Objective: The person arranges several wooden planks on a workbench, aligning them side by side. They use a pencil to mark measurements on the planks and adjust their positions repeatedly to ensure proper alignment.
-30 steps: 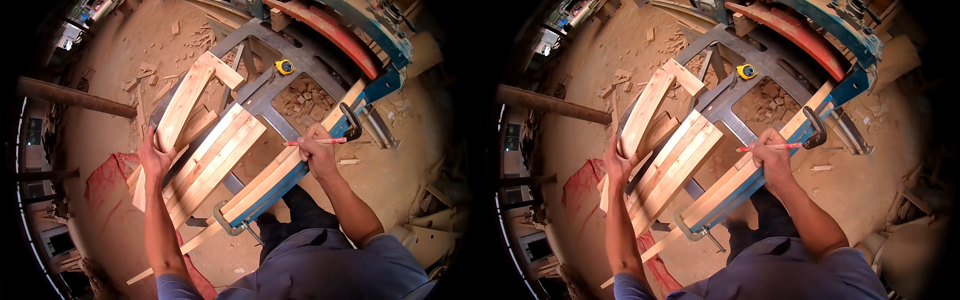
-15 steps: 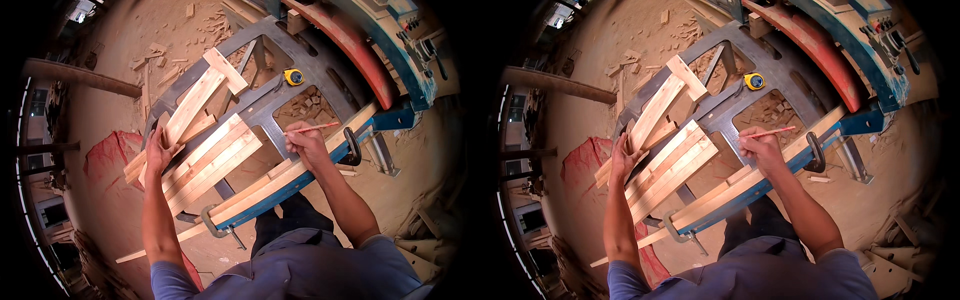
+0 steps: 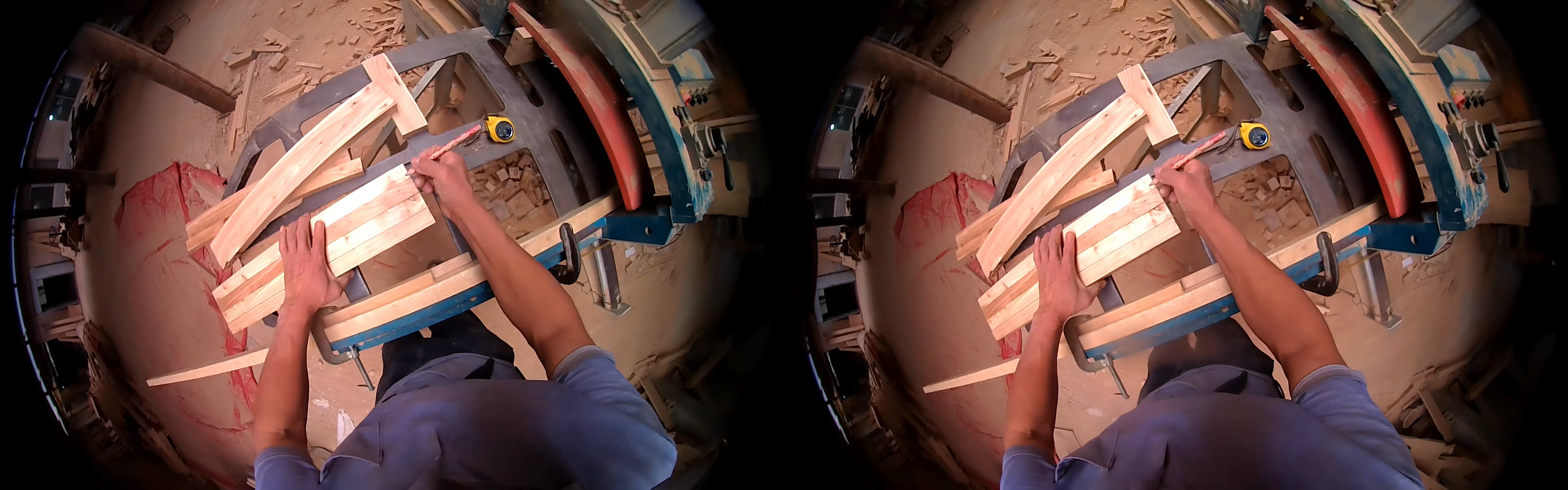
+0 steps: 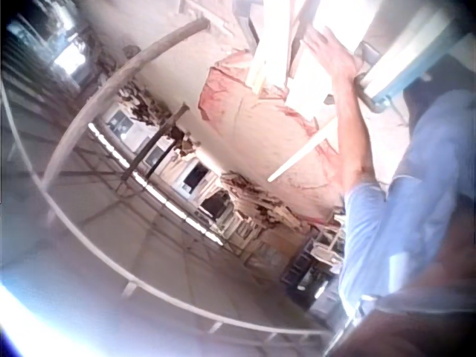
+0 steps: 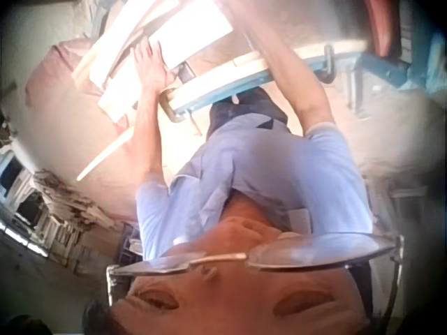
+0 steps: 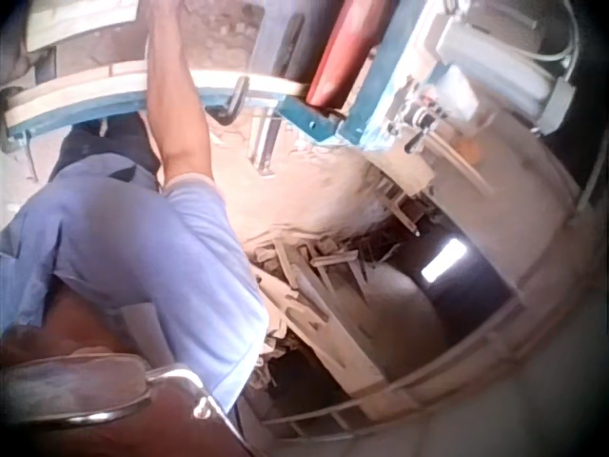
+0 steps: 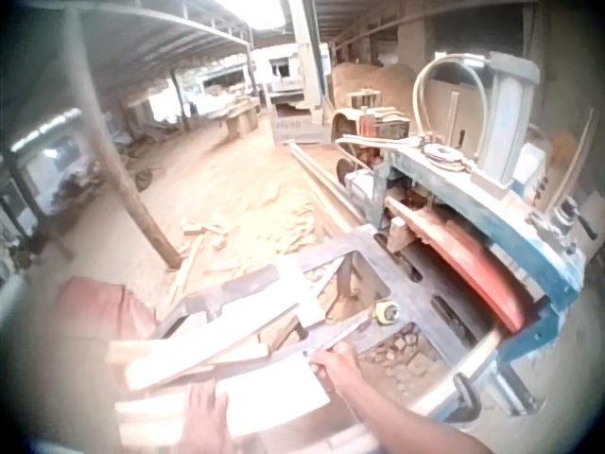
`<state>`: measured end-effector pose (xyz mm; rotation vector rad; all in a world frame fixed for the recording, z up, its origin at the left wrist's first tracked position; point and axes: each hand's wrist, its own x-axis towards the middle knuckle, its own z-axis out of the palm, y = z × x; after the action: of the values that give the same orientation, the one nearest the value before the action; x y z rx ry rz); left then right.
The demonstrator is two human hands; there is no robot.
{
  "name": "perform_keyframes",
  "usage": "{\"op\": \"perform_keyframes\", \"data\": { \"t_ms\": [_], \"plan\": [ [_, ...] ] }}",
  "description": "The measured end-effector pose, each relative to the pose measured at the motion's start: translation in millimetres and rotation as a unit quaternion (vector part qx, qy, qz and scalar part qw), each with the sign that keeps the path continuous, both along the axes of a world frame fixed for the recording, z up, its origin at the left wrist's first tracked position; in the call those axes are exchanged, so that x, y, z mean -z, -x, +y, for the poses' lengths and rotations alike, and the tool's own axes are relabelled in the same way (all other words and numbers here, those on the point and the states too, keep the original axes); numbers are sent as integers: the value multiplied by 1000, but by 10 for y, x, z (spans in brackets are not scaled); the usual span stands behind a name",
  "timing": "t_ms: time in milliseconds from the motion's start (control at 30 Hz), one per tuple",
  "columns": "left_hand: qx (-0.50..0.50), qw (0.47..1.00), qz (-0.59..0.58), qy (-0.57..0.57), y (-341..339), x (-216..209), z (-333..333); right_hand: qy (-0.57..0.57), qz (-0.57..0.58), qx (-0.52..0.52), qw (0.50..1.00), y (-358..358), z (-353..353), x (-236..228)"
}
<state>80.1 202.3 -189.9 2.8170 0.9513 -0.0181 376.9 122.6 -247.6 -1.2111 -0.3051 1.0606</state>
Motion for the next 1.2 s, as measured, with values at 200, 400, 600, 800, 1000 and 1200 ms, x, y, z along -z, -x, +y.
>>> {"op": "perform_keyframes", "data": {
  "t_ms": [200, 400, 600, 800, 1000, 1200],
  "plan": [
    [10, 998, -65, 1, 65, 95, 41, 26, -24, -27, 999, -40, 114, 78],
    [12, 995, -94, -6, 78, 108, 59, 16, -59, -2, 998, 23, 215, 41],
    [9, 995, -103, -5, 76, 111, 72, 26, -109, -32, 993, 7, 99, 144],
    [5, 995, -104, 3, 85, 95, 62, 46, -115, -18, 992, 69, 5, 58],
    [-2, 995, -98, 20, 83, 81, 63, 64, -130, -1, 989, 41, 261, -25],
    [-5, 995, -97, 12, 100, 105, 55, 58, -137, 2, 989, 42, 236, 49]
  ]
}}
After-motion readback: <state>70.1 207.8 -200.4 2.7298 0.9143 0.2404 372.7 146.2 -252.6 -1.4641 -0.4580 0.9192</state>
